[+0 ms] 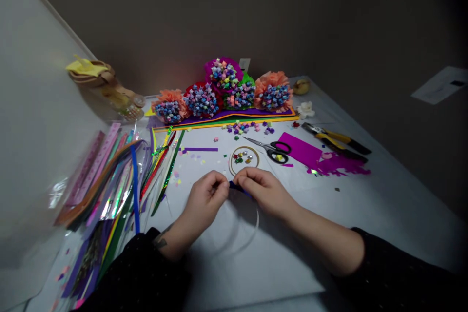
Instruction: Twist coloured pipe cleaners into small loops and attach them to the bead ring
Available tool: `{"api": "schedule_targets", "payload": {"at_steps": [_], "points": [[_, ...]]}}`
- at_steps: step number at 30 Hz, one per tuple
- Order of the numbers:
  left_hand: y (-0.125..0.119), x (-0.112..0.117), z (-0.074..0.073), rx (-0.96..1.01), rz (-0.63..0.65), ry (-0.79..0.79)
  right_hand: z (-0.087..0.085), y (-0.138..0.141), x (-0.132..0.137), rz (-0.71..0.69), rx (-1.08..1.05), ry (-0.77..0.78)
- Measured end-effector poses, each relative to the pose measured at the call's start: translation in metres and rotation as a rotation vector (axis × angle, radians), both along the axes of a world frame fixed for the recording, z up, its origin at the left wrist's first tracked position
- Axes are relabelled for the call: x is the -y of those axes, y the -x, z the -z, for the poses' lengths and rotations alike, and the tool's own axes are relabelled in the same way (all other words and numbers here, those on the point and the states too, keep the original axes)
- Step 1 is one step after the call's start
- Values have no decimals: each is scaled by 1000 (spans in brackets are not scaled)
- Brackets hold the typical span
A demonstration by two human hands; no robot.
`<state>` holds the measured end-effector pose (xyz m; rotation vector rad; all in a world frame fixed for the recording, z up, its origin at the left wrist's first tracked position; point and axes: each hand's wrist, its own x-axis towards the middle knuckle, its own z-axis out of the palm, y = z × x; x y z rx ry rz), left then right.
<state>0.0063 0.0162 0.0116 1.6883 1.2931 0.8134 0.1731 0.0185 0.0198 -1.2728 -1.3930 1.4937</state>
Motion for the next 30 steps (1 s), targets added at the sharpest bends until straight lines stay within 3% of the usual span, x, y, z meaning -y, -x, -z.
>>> {"api": "schedule_targets", "payload": {"at_steps": [10, 19, 30], "points": [[0, 2, 1, 19, 9, -5, 2, 0, 3, -28, 32, 29], [1, 0, 1, -59, 53, -41, 0, 0, 5, -115, 221, -158], [1, 1, -1, -30, 50, -5, -1, -1, 4, -116, 139, -54]]}}
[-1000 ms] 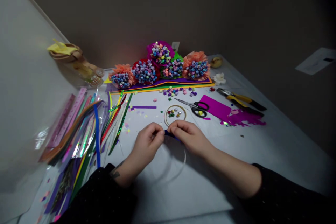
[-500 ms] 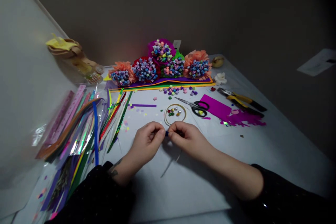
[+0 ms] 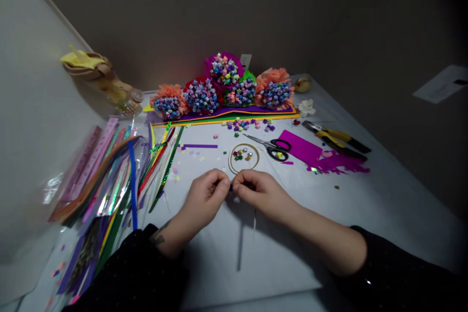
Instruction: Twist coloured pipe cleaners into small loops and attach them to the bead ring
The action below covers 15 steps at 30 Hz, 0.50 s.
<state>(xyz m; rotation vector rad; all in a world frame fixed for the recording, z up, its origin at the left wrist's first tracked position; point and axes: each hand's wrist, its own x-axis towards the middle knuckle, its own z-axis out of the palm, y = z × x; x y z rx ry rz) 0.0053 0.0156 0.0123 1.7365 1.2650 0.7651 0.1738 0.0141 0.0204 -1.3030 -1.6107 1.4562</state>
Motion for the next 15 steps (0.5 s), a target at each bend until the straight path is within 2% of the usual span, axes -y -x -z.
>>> {"api": "schedule_targets", "payload": {"at_steps": [4, 7, 13, 15], "points": [[-1, 0, 2, 51, -32, 41, -1, -2, -1, 35, -30, -3], [-3, 1, 3, 52, -8, 70, -1, -2, -2, 50, -36, -5], [-3, 1, -2, 25, -19, 60, 4, 1, -3, 21, -71, 37], [-3, 0, -3, 36, -43, 69, 6, 0, -2, 69, -68, -10]]}}
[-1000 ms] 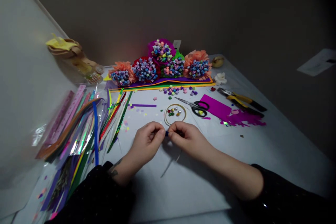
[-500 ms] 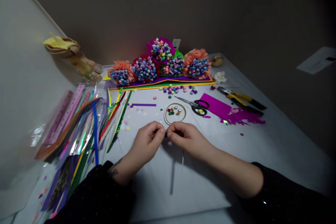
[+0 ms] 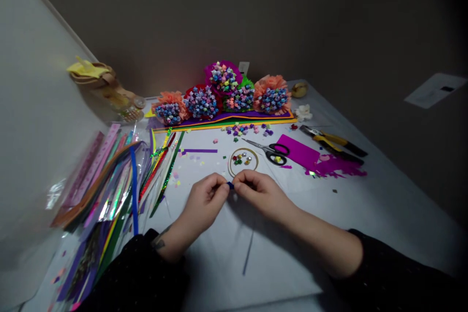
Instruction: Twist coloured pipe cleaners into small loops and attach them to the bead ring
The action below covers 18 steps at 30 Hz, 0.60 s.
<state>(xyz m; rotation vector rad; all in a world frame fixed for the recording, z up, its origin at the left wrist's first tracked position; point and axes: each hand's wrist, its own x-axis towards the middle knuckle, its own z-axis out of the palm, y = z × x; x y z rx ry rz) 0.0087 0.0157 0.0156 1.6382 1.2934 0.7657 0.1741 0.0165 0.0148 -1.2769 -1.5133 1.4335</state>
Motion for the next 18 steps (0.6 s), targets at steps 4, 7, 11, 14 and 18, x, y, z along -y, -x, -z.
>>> {"api": "schedule_targets", "payload": {"at_steps": [4, 7, 11, 14, 18], "points": [[0, -1, -1, 7, -61, 2, -2, -6, 2, 184, 127, -344], [-1, 1, -1, -5, -82, -43, -6, -7, 6, 158, 211, -503], [-1, 4, 0, -1, -77, -103, -7, -2, 11, 143, 266, -511], [0, 6, 1, -8, -55, -167, -5, 1, 12, 159, 246, -471], [1, 7, 0, -24, -20, -250, -4, 2, 10, 173, 174, -395]]}}
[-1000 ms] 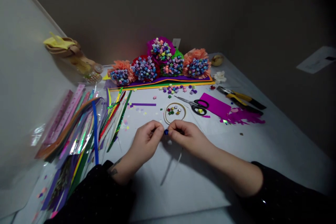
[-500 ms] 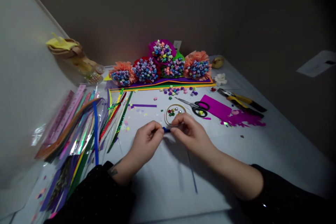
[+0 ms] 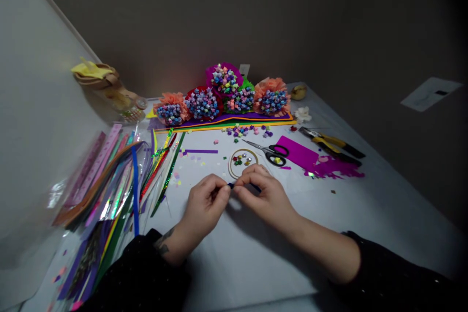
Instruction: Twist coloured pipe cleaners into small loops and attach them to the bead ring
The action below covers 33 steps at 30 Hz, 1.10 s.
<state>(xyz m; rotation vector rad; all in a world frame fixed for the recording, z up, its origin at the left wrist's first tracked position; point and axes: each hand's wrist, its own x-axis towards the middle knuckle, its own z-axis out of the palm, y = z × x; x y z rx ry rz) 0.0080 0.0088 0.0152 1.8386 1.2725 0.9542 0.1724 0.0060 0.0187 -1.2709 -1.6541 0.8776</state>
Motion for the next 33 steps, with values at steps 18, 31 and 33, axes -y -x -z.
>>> {"api": "schedule_targets", "payload": {"at_steps": [18, 31, 33], "points": [[1, -1, 0, 121, 64, 168, 0, -2, -3, -108, -165, 66], [-3, -4, 1, 401, 35, 410, 2, -3, -6, -137, -230, 153], [-3, -5, 1, 407, 26, 415, 3, -2, -6, -129, -219, 138]]}}
